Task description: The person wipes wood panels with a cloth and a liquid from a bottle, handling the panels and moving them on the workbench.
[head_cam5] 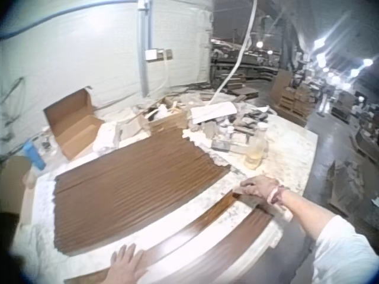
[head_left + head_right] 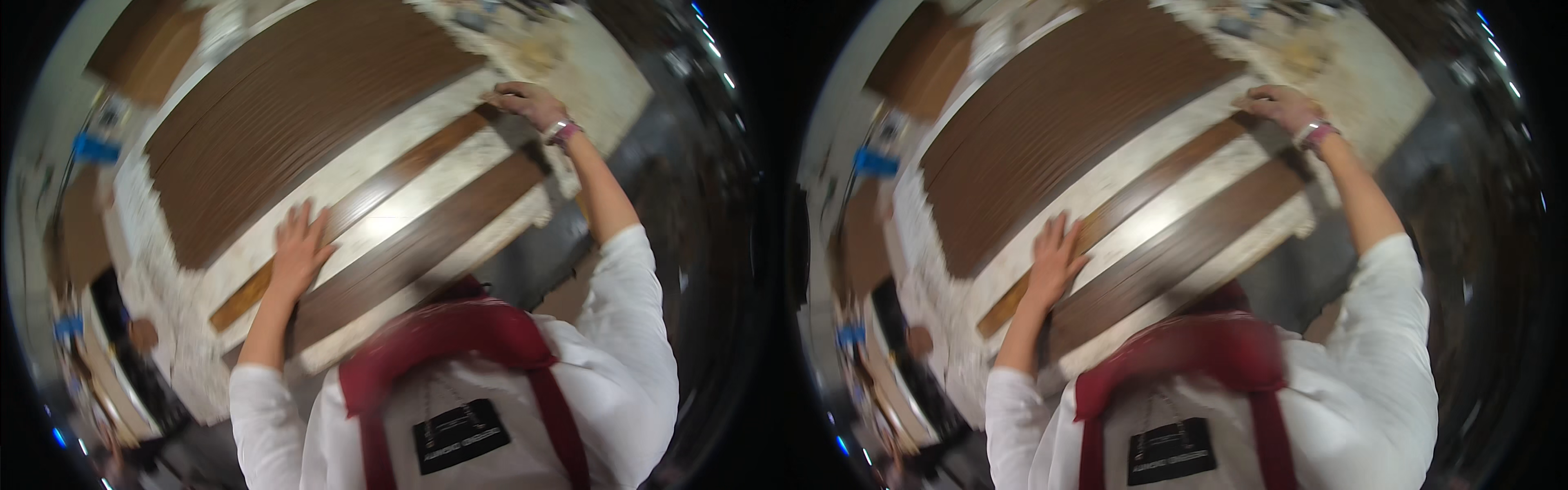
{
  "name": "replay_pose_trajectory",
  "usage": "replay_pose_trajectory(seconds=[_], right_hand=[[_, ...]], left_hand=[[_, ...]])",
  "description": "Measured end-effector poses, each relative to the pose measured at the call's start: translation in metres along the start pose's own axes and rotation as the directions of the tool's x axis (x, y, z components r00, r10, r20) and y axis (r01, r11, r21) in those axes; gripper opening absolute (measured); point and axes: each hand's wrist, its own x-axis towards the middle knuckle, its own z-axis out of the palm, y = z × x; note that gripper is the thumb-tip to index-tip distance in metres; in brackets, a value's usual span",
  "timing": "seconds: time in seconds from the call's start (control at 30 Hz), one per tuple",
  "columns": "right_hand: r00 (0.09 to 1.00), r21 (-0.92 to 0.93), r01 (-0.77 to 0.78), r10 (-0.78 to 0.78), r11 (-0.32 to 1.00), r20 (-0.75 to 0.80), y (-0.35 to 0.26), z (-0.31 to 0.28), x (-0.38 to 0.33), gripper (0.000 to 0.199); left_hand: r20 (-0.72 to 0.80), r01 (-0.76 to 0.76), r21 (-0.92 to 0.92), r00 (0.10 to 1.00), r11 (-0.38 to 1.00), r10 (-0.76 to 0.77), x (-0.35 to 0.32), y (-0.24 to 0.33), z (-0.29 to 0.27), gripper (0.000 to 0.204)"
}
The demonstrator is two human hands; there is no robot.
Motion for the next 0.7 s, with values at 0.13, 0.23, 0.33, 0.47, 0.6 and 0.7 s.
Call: replay_pose_trajectory(seconds=[0.13, 0.23, 0.33, 0.47, 0.6, 0.7], right_hand=[[0.946, 0.428, 0.157, -0.26, 0.89, 0.194, -0.107, 0.118, 0.007, 0.059], [0.784, -0.093, 0.581, -0.525, 0.808, 0.331, -0.242, 0.192, -0.015, 0.051], [0.5, 0.102, 0.789, -0.73, 0.606, 0.467, -0.369, 0.281, -0.05, 0.046], [0.043, 0.232, 0.959, -0.894, 0.162, 0.446, -0.452, 0.391, -0.09, 0.029], [-0.049, 0.061, 0.998, -0.697, -0.007, 0.715, -0.477, 0.43, -0.09, 0.022], [0.221, -0.19, 0.975, -0.638, 0.117, 0.738, -0.491, 0.425, -0.067, 0.024]], left_hand=[[-0.165, -0.099, -0.109, 0.983, 0.989, 0.08, -0.01, 0.002, -0.022, 0.063], [-0.041, 0.076, -0.241, 0.995, 0.968, -0.088, -0.024, -0.007, -0.017, 0.058], [-0.407, 0.018, 0.073, 0.913, 0.997, 0.014, -0.034, -0.018, 0.029, 0.049], [-0.122, -0.078, -0.97, 0.975, 0.23, -0.186, -0.017, -0.014, 0.043, 0.038], [-0.268, -0.2, -0.937, 0.937, 0.285, -0.223, -0.025, -0.016, 0.032, 0.04], [-0.36, -0.246, -0.883, 0.901, 0.4, -0.241, -0.023, -0.013, 0.018, 0.044]])
